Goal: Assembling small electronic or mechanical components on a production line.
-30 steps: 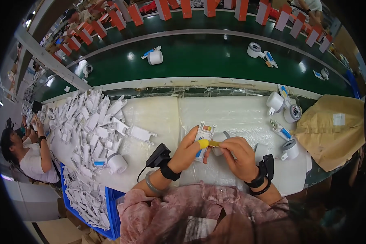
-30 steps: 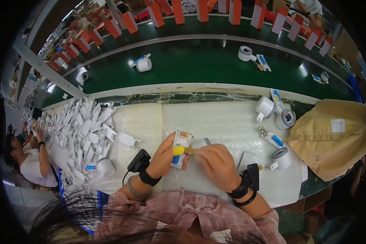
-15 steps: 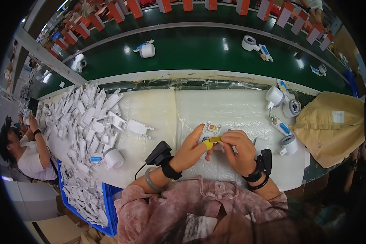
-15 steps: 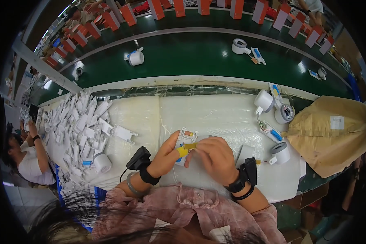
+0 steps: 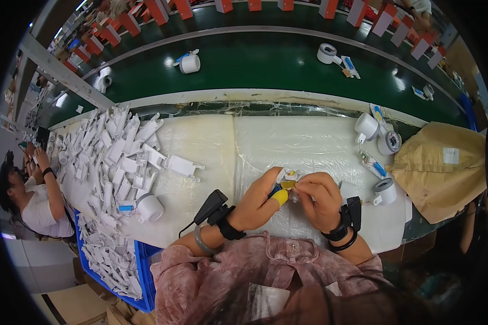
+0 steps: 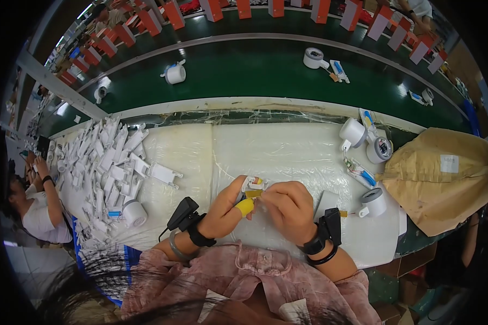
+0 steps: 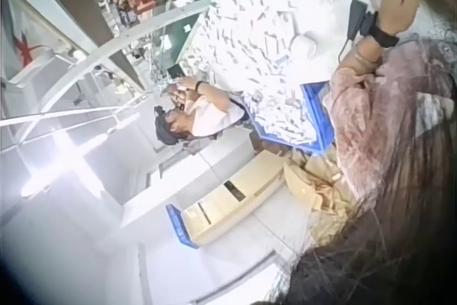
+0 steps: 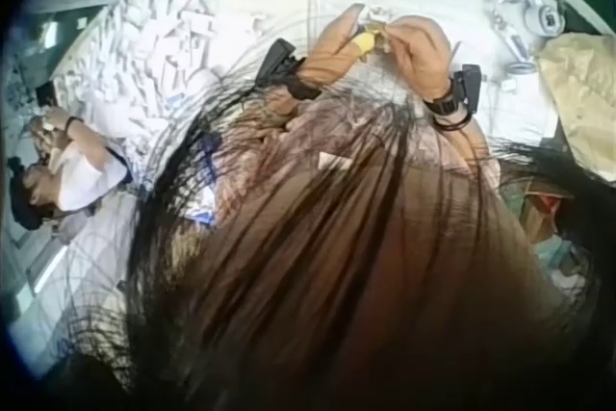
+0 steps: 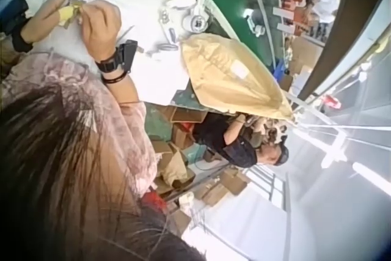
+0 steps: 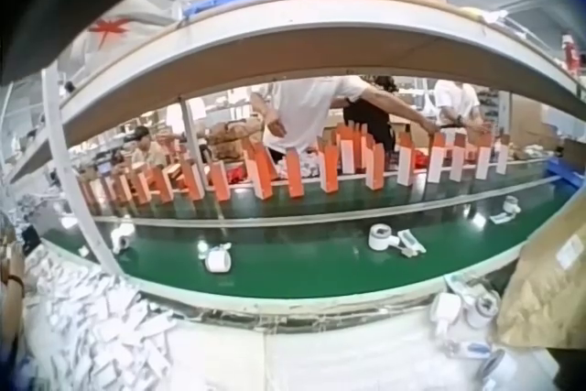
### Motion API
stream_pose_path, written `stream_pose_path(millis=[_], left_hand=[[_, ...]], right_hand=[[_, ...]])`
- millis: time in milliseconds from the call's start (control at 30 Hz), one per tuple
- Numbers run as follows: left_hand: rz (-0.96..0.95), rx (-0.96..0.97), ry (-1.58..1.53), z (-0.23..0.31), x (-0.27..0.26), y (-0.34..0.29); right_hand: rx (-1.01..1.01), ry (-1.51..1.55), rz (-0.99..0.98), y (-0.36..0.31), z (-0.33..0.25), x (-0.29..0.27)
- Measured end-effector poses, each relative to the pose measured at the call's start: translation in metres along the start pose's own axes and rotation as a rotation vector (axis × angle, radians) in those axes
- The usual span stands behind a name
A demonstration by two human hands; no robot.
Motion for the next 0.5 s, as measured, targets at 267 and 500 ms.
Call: stream_pose_path(millis=[267,500], left_hand=[[0.008,0.001,0.000,-0.0024,0.0004,-0.0006],[0.022,0.018,0.044,-0.0015,-0.0009,-0.0021]], right_hand=[[0.019,0.024,-0.010,-0.0022,0.0036,-0.0002],[0.011,0.025,-0.018,-0.0010,0.0034,0.0003]])
Point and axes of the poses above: each hand's wrist, its own y-axis towards the middle knuckle, its own x-axis out of the palm, z = x × y, the point moved 7 cm from there along y, towards the middle knuckle, and after that the axes turned 4 degrees about -z, right-handed, at the moved point
